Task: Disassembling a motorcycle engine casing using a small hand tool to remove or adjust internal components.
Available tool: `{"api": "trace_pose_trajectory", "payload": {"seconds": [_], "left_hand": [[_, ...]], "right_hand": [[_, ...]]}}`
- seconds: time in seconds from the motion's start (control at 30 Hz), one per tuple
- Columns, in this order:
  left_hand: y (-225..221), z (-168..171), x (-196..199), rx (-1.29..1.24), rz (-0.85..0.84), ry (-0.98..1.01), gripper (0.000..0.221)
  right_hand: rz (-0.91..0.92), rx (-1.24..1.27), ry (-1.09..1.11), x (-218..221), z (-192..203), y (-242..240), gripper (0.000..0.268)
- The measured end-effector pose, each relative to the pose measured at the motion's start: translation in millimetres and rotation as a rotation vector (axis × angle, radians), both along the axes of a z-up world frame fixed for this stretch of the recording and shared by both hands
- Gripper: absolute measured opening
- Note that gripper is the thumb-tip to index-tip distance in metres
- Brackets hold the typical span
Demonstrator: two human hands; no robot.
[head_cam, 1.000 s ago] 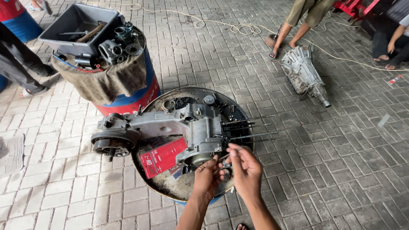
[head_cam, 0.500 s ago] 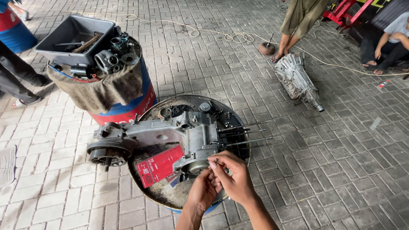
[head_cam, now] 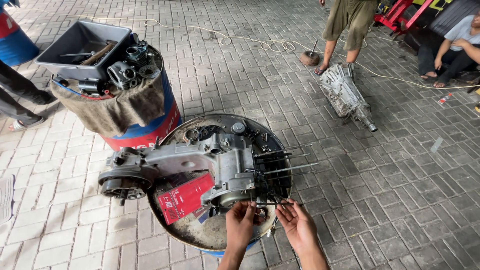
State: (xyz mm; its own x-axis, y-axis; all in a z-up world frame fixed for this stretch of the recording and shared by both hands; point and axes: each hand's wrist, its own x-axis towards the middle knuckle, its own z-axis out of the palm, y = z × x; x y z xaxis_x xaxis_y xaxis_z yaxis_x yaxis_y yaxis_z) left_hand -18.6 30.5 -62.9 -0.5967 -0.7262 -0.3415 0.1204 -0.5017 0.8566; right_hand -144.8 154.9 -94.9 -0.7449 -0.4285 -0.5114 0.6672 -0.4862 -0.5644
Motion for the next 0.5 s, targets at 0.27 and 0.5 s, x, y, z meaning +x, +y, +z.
{"api": "trace_pose_trajectory", "payload": {"seconds": [0.27, 0.5], "left_hand": [[-3.3, 33.2, 4.7, -0.311, 0.020, -0.261, 0.030], [-1.7, 31.4, 3.2, -0.390, 0.064, -0.238, 0.032]], "right_hand": [[0.067, -0.085, -0.140, -5.1, -13.9, -12.8, 0.025], [0.098, -0.097, -0.118, -9.5, -21.3, -12.1, 0.027]]}}
